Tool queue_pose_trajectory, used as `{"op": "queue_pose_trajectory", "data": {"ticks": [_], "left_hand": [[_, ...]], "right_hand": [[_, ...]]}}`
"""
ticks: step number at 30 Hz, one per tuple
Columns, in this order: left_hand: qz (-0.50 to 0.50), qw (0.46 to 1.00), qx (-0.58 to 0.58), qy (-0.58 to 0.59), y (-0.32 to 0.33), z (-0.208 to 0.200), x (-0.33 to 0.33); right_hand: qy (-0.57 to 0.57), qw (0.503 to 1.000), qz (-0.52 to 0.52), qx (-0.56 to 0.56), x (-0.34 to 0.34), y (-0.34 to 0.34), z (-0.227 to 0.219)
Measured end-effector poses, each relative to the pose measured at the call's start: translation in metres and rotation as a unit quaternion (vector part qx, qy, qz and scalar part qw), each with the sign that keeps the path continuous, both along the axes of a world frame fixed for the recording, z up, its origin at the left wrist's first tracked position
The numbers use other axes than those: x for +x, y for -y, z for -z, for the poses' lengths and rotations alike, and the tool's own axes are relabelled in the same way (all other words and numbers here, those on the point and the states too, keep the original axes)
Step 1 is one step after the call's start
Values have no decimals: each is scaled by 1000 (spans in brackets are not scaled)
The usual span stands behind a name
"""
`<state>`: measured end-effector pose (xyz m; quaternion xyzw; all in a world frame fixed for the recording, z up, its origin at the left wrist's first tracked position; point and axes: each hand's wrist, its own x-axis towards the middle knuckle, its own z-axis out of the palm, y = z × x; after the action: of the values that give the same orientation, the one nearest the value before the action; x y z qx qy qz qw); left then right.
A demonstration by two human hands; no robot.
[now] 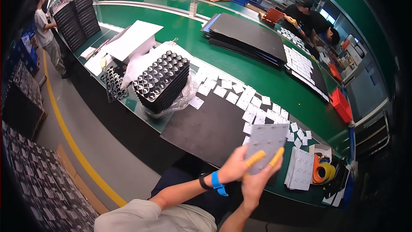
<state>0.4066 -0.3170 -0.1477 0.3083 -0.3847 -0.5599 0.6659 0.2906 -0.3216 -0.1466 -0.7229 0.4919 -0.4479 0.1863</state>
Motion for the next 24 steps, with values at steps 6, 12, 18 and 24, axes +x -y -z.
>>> {"op": "queue_pose_trajectory", "data": {"ticks": [6, 12, 18, 24], "left_hand": [[-150, 986, 65, 13, -27, -5, 57], [-133, 989, 48, 48, -9, 5, 62], [-87, 994, 43, 41, 5, 23, 57], [-239, 967, 40, 80, -5, 18, 52]], "right_hand": [[106, 986, -97, 89, -1, -12, -16], [66, 990, -73, 99, -13, -9, -18], [79, 994, -71, -32, 15, -24, -34], [95, 995, -26, -22, 16, -22, -13]]}}
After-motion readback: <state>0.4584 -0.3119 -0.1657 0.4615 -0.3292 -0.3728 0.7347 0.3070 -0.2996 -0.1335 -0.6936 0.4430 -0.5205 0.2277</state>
